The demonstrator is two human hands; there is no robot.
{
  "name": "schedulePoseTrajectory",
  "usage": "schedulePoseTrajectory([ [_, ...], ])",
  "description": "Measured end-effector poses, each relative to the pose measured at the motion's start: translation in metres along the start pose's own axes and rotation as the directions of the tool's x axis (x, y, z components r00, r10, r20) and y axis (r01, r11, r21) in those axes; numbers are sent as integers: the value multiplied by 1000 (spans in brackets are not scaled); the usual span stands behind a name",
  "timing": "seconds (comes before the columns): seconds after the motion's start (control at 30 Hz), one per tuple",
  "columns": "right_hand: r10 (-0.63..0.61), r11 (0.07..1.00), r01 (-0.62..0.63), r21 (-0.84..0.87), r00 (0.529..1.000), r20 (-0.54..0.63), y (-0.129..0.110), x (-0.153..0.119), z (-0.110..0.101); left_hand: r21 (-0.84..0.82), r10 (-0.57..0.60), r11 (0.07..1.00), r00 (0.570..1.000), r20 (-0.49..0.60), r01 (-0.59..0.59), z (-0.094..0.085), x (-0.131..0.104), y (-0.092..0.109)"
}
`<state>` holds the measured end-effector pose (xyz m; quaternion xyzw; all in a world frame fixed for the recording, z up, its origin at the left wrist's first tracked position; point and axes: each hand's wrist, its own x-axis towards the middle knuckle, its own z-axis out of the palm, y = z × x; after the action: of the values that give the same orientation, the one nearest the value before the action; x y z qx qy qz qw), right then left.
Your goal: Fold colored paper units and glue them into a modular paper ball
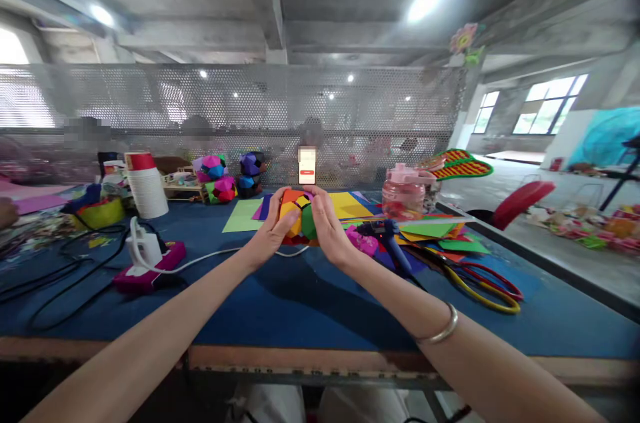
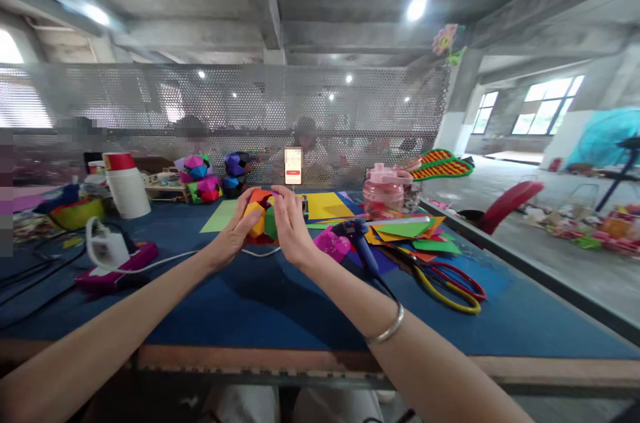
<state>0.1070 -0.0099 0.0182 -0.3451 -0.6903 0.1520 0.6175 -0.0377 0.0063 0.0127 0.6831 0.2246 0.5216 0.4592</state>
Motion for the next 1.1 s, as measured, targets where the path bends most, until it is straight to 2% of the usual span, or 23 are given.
schedulePoseTrajectory([
  [0.13, -19, 997, 20, -72, 1000, 14, -2, -1, -1, 25, 20, 999, 1000, 15, -20, 0, -1, 1],
  [0.27, -13, 998, 14, -57, 1000, 16, -1, 2, -1, -51, -21, 999, 999, -35, 19, 3, 1, 4],
  [0.43, 75, 995, -76, 64, 997, 19, 0, 8, -3, -242, -160, 960, 985, -64, 140, 8, 4, 12],
  [0.5, 110, 988, -105, 115, 993, -32, 1, 9, -3, -297, -194, 940, 979, -64, 167, 8, 5, 15],
  [0.57, 199, 966, -182, 184, 977, -81, 2, 10, -2, -332, -205, 928, 976, -71, 170, 6, 6, 17],
  [0.63, 382, 891, -351, 287, 922, -57, 2, 10, -3, -350, -201, 923, 975, -89, 159, 3, 8, 17],
  [0.67, 492, 820, -459, 342, 871, -11, 1, 9, -4, -351, -198, 924, 975, -100, 152, 1, 9, 17],
  [0.73, 667, 632, -652, 419, 733, 134, -1, 10, -7, -341, -188, 930, 975, -121, 138, -3, 10, 16],
  [0.8, 731, 466, -773, 431, 610, 306, -4, 11, -11, -302, -157, 947, 979, -131, 112, -8, 11, 13],
  [0.87, 707, 367, -837, 405, 534, 463, -7, 12, -14, -201, -78, 978, 988, -134, 50, -13, 12, 10],
  [0.93, 660, 323, -861, 393, 503, 558, -9, 13, -16, -28, 43, 999, 994, -104, -46, -19, 13, 7],
  [0.97, 639, 313, -860, 404, 505, 580, -9, 14, -17, 59, 102, 993, 992, -69, -98, -21, 13, 5],
  [1.03, 614, 308, -837, 451, 538, 578, -10, 15, -17, 189, 193, 963, 981, 9, -192, -24, 14, 3],
  [1.1, 610, 310, -803, 509, 579, 541, -11, 16, -16, 248, 243, 936, 968, 64, -251, -25, 14, 1],
])
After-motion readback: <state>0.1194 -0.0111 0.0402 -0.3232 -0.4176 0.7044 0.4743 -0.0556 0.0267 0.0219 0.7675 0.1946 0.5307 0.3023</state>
